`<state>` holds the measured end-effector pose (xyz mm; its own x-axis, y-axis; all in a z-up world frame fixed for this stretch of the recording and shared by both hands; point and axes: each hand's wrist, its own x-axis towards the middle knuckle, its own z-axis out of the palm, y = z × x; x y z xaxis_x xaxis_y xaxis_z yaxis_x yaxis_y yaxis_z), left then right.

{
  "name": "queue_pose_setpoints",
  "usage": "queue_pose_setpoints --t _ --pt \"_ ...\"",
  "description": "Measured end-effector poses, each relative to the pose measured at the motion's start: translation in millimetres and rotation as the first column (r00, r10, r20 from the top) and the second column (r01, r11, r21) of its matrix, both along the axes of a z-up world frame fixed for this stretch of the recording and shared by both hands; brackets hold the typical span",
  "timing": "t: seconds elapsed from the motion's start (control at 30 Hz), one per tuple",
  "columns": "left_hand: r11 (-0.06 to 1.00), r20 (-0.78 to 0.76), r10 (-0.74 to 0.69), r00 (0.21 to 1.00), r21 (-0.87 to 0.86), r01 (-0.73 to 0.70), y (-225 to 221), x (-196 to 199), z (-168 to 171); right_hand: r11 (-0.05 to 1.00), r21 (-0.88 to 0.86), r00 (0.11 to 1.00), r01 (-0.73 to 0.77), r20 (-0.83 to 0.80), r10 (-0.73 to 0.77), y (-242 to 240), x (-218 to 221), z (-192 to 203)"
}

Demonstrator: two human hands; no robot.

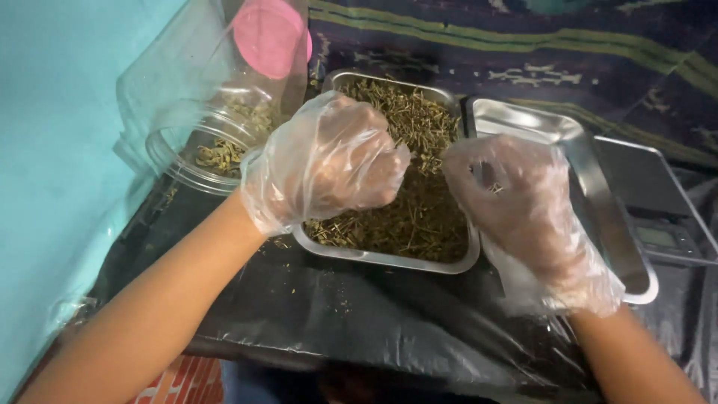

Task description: Sorting dried tea leaves by manually removing stems and twigs and placing them into a separate metal tray.

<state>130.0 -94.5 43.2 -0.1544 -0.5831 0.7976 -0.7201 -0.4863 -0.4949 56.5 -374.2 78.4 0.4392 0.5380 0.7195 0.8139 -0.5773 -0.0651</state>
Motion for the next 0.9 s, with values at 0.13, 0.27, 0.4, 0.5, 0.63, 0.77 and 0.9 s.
queue_pose_setpoints --t 0.13,0.27,0.4,0.5,0.63,0.77,0.9 --pt "1.0 -0.01 0.019 1.0 -0.02 -0.02 -5 -1 -1 0.906 -0.231 0.888 0.355 -0.22 -0.404 26 24 32" --pt "0.999 -0.022 0.034 0.999 -0.016 -0.034 -8 0 -2 0.657 -0.536 0.421 0.529 -0.507 -0.752 58 30 57" --pt "0.999 -0.037 0.049 0.998 -0.017 -0.049 -9 -2 -7 0.772 -0.421 0.555 0.476 -0.537 -0.635 49 22 50" --pt "0.998 -0.049 0.065 0.997 -0.004 -0.066 -10 -1 -8 0.837 -0.281 0.607 0.469 -0.585 -0.537 43 22 49" --pt "0.997 -0.066 0.079 0.995 0.021 -0.077 -12 -1 -9 0.817 -0.056 0.453 0.573 -0.809 -0.373 44 -2 53" --pt "0.995 -0.084 0.083 0.993 0.055 -0.079 -12 -2 -10 0.668 -0.033 0.326 0.743 -0.855 -0.404 34 -9 31" --pt "0.966 0.117 0.202 0.972 0.14 -0.218 -19 -16 -8 0.714 0.048 0.448 0.699 -0.808 -0.384 -1 5 -37"
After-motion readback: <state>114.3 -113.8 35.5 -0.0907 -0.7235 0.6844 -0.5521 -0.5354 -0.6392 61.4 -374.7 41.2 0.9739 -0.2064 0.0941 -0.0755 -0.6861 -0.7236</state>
